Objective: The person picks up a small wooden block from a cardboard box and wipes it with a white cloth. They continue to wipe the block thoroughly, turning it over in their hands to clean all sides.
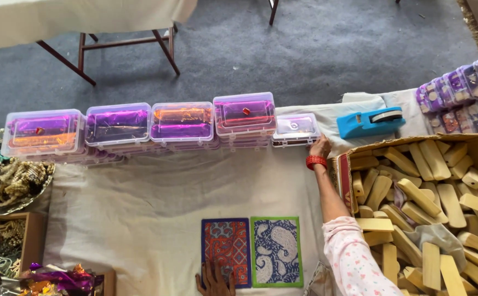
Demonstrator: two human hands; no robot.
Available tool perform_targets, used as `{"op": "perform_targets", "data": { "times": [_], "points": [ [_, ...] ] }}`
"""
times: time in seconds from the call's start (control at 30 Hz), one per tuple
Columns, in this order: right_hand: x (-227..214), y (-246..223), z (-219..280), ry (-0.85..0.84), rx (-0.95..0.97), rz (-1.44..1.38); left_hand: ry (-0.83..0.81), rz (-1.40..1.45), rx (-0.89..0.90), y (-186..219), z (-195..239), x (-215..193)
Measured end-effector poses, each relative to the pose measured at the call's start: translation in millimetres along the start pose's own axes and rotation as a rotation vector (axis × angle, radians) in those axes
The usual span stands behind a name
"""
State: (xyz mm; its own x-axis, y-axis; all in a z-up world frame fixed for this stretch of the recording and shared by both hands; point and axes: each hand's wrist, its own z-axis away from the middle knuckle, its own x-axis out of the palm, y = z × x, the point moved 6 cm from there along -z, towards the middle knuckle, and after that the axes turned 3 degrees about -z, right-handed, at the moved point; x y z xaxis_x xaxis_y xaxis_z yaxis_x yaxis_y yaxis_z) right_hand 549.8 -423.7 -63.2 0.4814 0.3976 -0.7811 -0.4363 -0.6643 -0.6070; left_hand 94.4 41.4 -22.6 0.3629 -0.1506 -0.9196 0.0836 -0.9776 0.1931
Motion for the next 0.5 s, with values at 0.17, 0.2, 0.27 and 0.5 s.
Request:
{"op": "perform_targets", "data": {
  "times": [0.17,0.2,0.27,0.5],
  "points": [
    [-23.9,-13.0,30.4,0.04,-0.143,-0.19,-0.022,0.018,-0.028,8.5,-10.3,-17.0],
    [-35.2,-28.8,41.9,0.107,-0.251,-0.183,-0.021,0.016,-0.036,8.0,-11.4,-17.2],
    [-49.4,-55.3,50.5,0.045,-0.35,-0.099,-0.009,0.024,-0.034,10.9,-14.2,-19.8],
    [-25.2,-85.5,101.5,-0.315,-0.795,0.337,-0.03,0.028,-0.035,9.0,-10.5,-16.4]
  ]
}}
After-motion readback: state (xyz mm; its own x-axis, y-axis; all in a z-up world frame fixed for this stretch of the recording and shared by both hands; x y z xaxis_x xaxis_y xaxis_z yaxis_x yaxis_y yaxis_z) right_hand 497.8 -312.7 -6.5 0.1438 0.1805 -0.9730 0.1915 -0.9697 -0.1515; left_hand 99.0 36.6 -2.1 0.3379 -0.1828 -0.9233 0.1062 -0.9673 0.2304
